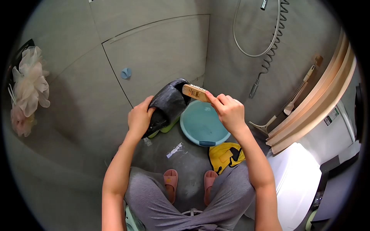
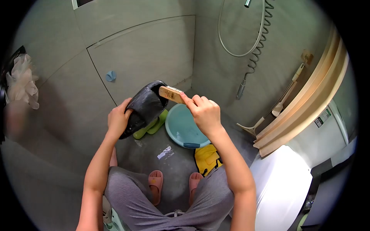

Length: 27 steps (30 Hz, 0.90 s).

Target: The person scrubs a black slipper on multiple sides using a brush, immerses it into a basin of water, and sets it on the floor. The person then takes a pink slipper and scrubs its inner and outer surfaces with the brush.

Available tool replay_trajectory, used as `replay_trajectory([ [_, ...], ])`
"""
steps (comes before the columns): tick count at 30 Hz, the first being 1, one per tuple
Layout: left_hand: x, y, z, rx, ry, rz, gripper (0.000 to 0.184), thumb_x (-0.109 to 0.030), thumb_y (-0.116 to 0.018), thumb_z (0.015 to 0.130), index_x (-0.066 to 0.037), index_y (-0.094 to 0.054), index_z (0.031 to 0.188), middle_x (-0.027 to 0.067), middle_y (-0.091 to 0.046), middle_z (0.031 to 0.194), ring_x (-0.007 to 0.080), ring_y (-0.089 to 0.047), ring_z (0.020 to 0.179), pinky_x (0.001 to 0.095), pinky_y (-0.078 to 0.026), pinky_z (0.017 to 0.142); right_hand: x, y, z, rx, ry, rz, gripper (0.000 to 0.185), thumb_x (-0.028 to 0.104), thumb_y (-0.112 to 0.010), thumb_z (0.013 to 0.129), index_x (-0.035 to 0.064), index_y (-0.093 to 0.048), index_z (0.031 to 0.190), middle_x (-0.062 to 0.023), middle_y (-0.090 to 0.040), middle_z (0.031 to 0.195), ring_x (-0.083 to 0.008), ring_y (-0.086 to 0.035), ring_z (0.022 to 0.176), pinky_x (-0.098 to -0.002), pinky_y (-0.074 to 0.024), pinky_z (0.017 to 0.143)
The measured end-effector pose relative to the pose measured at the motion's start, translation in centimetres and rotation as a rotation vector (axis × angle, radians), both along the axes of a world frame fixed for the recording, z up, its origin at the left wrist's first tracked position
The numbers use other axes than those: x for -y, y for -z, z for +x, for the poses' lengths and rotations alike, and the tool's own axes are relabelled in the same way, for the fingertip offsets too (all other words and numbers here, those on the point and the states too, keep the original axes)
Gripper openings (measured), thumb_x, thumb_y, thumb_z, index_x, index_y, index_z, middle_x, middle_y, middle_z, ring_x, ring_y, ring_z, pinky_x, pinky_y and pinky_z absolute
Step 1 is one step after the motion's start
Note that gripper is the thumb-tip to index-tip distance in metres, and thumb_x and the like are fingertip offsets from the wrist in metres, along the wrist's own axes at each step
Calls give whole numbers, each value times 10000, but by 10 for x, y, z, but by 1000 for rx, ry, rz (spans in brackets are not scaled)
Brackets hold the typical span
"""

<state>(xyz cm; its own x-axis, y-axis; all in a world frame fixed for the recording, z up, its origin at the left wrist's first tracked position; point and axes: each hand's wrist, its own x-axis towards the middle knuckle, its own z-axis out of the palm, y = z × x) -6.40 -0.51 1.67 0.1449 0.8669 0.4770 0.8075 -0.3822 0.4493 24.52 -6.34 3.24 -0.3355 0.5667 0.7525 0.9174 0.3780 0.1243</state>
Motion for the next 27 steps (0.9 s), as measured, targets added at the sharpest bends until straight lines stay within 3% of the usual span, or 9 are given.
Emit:
replay_trajectory([
  [3,2,-4,2,-184,28,87,383,-235,-691,871,-181,-639,1247,126,-695,911,358,-673,840,426,-523,805,-5,7,0,83,56,30,441,150,-703,822,227,-683,1255,0,-574,777,-179,-596,681,-322,-490,576],
  [7,-2,-10,-4,-376,145,152,428,-205,-737,803,-210,-658,1223,59,-665,856,268,-668,878,416,-490,938,-3,19,8,203,-254,-239,387,179,-708,803,274,-704,1178,6,-572,785,-181,-611,727,-336,-507,646],
  [11,-2,-11,-4,-554,288,293,539,-52,-737,708,-226,-674,1215,-27,-660,1017,197,-556,1207,554,-232,1180,-2,39,1,62,-340,-340,451,174,-722,823,227,-669,1268,-29,-567,792,-208,-606,737,-349,-485,641],
  [13,-7,-5,-3,-396,85,545,548,-27,-732,711,-208,-679,1225,-19,-645,1124,225,-497,1298,548,-166,1201,-2,41,-6,-70,-425,-388,491,158,-728,836,192,-647,1319,-46,-561,792,-215,-588,722,-354,-469,634],
  [20,-14,-5,3,114,-104,408,509,-98,-712,852,-162,-589,1342,25,-571,1310,259,-404,1380,498,-174,1189,4,50,-27,-590,-384,-605,475,149,-674,916,159,-595,1384,-105,-597,848,-255,-588,728,-345,-474,681],
  [23,-12,-10,5,125,-192,468,538,-181,-676,914,-130,-505,1421,60,-488,1428,291,-342,1420,464,-176,1193,0,55,-31,-778,-365,-604,465,157,-668,937,108,-585,1392,-108,-666,919,-174,-600,745,-309,-475,697],
  [25,-5,-16,19,638,-223,425,643,-255,-664,943,-111,-384,1503,121,-343,1538,299,-274,1462,470,-210,1182,-4,56,-34,-1099,-382,-633,483,163,-667,949,71,-560,1411,-71,-704,969,-92,-557,762,-270,-463,697],
  [26,-9,-9,18,854,-174,161,743,-315,-663,957,-85,-274,1546,133,-202,1587,298,-201,1484,469,-218,1187,-3,56,-34,-1098,-384,-631,483,163,-667,949,71,-560,1411,-71,-704,969,-92,-557,762,-270,-463,697],
  [27,-20,5,24,1221,51,18,809,-350,-703,935,-86,-248,1549,100,-272,1588,288,-228,1483,448,-235,1187,-1,51,-36,-1157,-400,-672,479,166,-664,956,68,-558,1413,-40,-686,955,-77,-532,762,-254,-454,691],
])
